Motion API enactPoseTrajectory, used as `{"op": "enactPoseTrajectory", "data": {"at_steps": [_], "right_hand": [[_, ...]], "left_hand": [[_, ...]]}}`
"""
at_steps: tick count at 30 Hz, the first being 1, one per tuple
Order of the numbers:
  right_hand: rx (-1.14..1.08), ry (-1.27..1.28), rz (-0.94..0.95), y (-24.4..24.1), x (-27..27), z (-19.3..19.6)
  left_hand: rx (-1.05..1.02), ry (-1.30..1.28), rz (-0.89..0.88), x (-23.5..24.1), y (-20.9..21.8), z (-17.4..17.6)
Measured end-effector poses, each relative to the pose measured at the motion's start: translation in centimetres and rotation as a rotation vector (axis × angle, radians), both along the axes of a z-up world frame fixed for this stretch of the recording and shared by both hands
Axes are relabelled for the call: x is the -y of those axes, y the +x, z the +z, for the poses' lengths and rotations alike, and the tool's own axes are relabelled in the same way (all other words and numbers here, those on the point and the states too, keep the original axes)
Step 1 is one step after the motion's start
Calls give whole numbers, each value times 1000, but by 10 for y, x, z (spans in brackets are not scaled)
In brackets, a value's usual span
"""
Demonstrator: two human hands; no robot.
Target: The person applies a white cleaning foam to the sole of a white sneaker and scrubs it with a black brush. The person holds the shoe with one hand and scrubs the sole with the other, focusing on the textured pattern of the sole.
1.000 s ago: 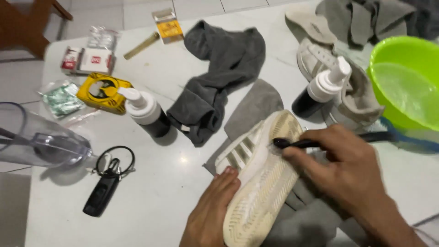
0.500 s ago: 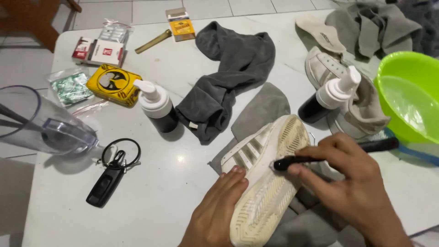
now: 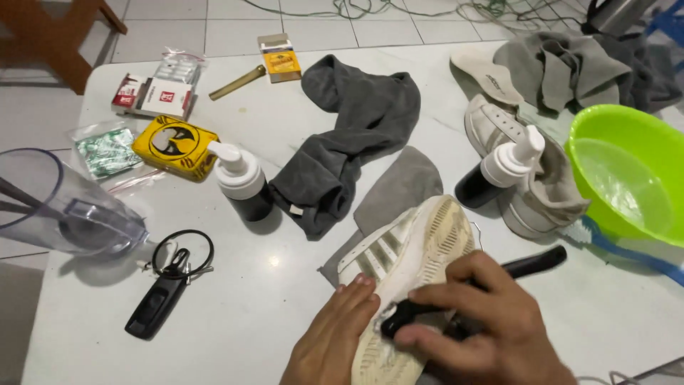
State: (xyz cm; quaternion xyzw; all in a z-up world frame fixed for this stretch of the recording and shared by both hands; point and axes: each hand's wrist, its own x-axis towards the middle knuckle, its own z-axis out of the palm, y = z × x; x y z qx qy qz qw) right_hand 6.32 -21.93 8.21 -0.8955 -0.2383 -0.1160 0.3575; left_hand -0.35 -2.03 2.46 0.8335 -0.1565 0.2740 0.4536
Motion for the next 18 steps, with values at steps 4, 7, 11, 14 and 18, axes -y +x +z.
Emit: {"op": "enactPoseTrajectory", "data": {"at_steps": [4, 7, 11, 14, 18], "right_hand": [[38, -36, -78, 25, 14, -3], [25, -9, -35, 13, 7, 0], [122, 22, 148, 12, 6, -2], [5, -16, -101, 28, 17, -1], [84, 17, 10, 6, -2, 7]], "left_hand": [[-140, -75, -79, -5, -3, -1], [-4, -39, -51, -5, 0, -12], [-88, -36, -83, -4, -3, -15], [-72, -30, -139, -10, 1, -28], [-100, -36, -117, -3, -1, -21]]}}
